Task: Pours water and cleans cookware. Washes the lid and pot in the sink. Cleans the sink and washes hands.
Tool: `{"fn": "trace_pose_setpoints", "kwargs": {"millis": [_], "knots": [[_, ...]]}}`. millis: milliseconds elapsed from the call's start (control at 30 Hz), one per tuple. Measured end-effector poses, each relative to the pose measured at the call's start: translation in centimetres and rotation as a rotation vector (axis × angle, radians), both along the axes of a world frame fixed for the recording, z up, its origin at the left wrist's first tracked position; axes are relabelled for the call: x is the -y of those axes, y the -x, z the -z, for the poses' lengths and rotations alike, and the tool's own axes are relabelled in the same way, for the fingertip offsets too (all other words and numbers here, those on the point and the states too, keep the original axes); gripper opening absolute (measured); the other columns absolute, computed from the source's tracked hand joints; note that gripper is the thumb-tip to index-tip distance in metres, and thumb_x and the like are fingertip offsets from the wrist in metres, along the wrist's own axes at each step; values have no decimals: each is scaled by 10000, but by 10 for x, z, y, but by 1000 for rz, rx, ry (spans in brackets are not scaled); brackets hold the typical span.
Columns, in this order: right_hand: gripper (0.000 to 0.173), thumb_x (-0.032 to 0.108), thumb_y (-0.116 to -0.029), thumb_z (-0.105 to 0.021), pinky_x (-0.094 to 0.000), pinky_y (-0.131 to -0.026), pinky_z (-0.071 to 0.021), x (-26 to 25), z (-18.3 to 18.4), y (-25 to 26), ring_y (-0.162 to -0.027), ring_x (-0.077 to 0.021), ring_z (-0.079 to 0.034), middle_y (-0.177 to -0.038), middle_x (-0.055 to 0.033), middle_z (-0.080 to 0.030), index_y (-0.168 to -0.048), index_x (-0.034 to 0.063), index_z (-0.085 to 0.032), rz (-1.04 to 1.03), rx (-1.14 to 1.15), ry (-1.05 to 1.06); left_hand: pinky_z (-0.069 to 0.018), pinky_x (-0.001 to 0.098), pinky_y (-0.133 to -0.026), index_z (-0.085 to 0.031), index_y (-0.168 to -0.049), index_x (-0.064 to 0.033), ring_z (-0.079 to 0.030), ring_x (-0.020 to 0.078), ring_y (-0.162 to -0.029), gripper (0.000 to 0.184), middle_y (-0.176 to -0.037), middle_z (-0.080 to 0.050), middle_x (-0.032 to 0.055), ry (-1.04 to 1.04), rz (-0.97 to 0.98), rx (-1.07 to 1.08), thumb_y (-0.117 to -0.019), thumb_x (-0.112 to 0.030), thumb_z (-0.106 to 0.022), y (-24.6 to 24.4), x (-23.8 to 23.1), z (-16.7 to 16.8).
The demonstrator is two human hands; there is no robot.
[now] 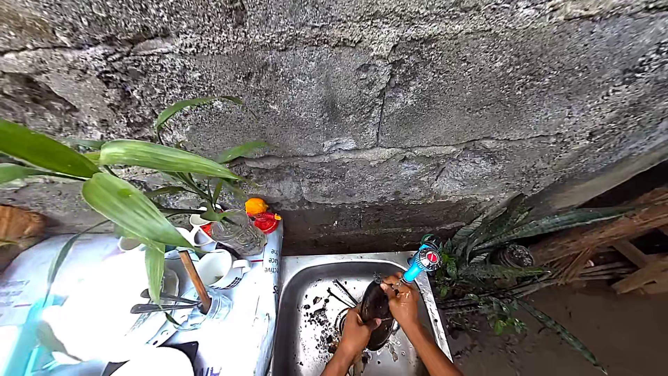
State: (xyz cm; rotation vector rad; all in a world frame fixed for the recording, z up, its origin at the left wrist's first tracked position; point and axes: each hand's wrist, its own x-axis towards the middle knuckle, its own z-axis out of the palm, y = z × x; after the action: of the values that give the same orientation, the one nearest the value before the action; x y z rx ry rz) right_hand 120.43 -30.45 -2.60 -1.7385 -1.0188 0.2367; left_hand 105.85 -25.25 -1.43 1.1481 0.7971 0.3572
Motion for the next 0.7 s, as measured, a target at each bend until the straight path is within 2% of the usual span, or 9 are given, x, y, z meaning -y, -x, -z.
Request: {"fn": "trace_pose_setpoints", "kwargs": {"millis": [100, 200, 300, 333, 400, 433, 533, 633, 700], "knots": [[123, 86, -885, -676, -444, -962, -542, -1, -13, 18, -1028, -269, -683, -981, -98, -748, -905, 42, -789, -165, 82, -5, -587, 346, -855, -635, -1112, 42, -700, 148, -905, 250, -981, -716, 105, -36, -24, -36, -865, 60, -668, -4, -4, 0], [53, 15, -872, -704, -491, -931, -548, -4, -11, -12, -983, -309, -693, -946, -154, -729, -866, -9, -751, -72, 20, 27, -596, 355, -932, -630, -1216, 61, -722, 170, -993, 344, -1088, -735, 138, -21, 31, -33, -878, 76, -693, -4, -9, -10], [98, 67, -877, -679, -428, -943, -540, -11, -20, 1, -993, -258, -681, -931, -107, -737, -843, 27, -762, -167, 66, 20, -591, 335, -846, -660, -1088, 46, -704, 141, -884, 245, -961, -725, 104, -44, -11, -33, -848, 78, -691, -12, -13, -4], [100, 68, -880, -681, -424, -949, -541, -9, -20, 3, -1000, -254, -685, -941, -105, -743, -855, 30, -771, -181, 62, 20, -593, 335, -849, -659, -1084, 47, -705, 142, -887, 241, -963, -725, 106, -39, -10, -32, -847, 82, -693, -9, -12, -5], [69, 31, -881, -700, -467, -923, -547, -11, -17, -19, -975, -299, -687, -934, -157, -724, -852, -12, -745, -112, 52, 49, -593, 352, -917, -643, -1190, 58, -717, 168, -975, 326, -1067, -733, 136, -28, 39, -24, -868, 78, -695, -7, -13, -13], [66, 28, -878, -705, -476, -916, -541, -12, -14, -20, -967, -312, -683, -923, -163, -717, -840, -17, -736, -103, 56, 52, -596, 355, -919, -642, -1191, 62, -720, 171, -979, 330, -1071, -735, 139, -20, 40, -23, -866, 83, -695, -6, -11, -14], [116, 97, -888, -681, -436, -939, -538, -15, -21, 0, -994, -282, -681, -923, -110, -738, -836, 30, -761, -188, 106, 21, -593, 331, -828, -656, -1067, 48, -704, 137, -866, 241, -942, -724, 99, -42, -7, -46, -833, 96, -683, -13, -15, -9], [81, 45, -882, -703, -472, -934, -525, -15, -16, -22, -977, -316, -677, -921, -156, -721, -842, -13, -744, -150, 71, 47, -593, 350, -924, -629, -1201, 70, -718, 168, -983, 341, -1082, -730, 143, -26, 51, -47, -867, 101, -686, -8, -17, -16], [119, 76, -887, -674, -461, -950, -525, -17, -19, -8, -984, -286, -680, -901, -120, -727, -807, 20, -741, -177, 88, 55, -601, 355, -866, -657, -1123, 57, -718, 165, -911, 282, -1001, -734, 126, -45, 33, -71, -846, 100, -686, -11, -20, -10]]}}
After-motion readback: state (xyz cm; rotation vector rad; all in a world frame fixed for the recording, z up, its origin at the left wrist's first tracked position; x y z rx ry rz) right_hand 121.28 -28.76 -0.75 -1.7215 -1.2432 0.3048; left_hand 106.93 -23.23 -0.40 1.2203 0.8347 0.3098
